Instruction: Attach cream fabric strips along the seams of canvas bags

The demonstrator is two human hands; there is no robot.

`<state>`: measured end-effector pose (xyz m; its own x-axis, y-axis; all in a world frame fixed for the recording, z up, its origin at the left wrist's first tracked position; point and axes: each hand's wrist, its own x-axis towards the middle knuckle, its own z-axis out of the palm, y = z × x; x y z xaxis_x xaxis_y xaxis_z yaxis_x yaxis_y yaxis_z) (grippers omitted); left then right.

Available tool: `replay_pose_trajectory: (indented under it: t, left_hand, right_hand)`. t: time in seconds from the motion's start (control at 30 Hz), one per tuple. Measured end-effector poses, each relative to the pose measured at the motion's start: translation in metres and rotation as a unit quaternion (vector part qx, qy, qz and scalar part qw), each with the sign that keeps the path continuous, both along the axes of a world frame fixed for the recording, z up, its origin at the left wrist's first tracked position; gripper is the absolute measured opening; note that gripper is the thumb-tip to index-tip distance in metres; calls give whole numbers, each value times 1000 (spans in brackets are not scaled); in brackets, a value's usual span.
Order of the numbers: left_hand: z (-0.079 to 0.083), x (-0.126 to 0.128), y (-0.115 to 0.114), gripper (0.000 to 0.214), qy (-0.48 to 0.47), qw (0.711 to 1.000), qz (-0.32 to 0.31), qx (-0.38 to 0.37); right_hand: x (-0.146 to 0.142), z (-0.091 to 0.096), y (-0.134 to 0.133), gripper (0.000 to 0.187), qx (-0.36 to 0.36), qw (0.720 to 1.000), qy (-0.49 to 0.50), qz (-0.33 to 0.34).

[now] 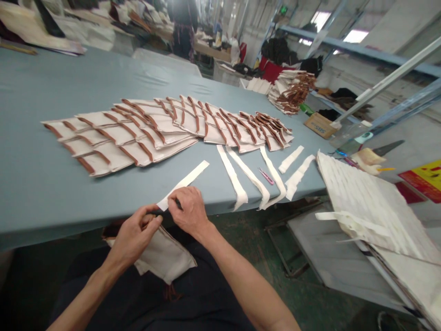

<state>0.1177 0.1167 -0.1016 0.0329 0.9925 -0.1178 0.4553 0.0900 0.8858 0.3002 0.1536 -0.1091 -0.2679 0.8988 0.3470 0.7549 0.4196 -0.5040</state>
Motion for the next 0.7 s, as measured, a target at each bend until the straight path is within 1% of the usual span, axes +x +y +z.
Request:
replay_pose_trajectory:
  t: [0.03,0.1,0.13,0.17,0.23,0.33,0.37,0.6,0.7]
  left_hand:
    - [-1,-1,0,61,-5,1000,-3,-3]
    - [-3,-3,-1,64,-15,1000,-12,-7]
    - [-3,-3,-1,64,-20,1000,-17,-8]
    - [-4,-4,-1,64,-26,999,-22,-9]
    - [-4,-4,0,65,-36,999,-32,-7]
    - [-3,-3,1,67,-49,998,-45,-2]
    - [-3,-4,1,68,-51,998,-46,0]
    - [-2,-5,2,70,-26,999,-44,10]
    - [0,-4,0,72,8,999,-31,22]
  right_hand:
    - [2,0,-2,4,1,1000,-3,10]
    - [4,2,-6,23,2,1000,-11,27]
    - [5,2,-8,30,1,999,-17,32]
    - [4,3,-9,32,0,999,-22,34]
    - [3,4,-9,27,-5,999,-29,30]
    - [0,7,-7,9,-12,999,-31,16]
    - [-1,8,-6,5,-14,999,-29,12]
    - [2,8,4,18,-36,999,-11,-9]
    - [3,8,7,18,-44,999,-2,-12]
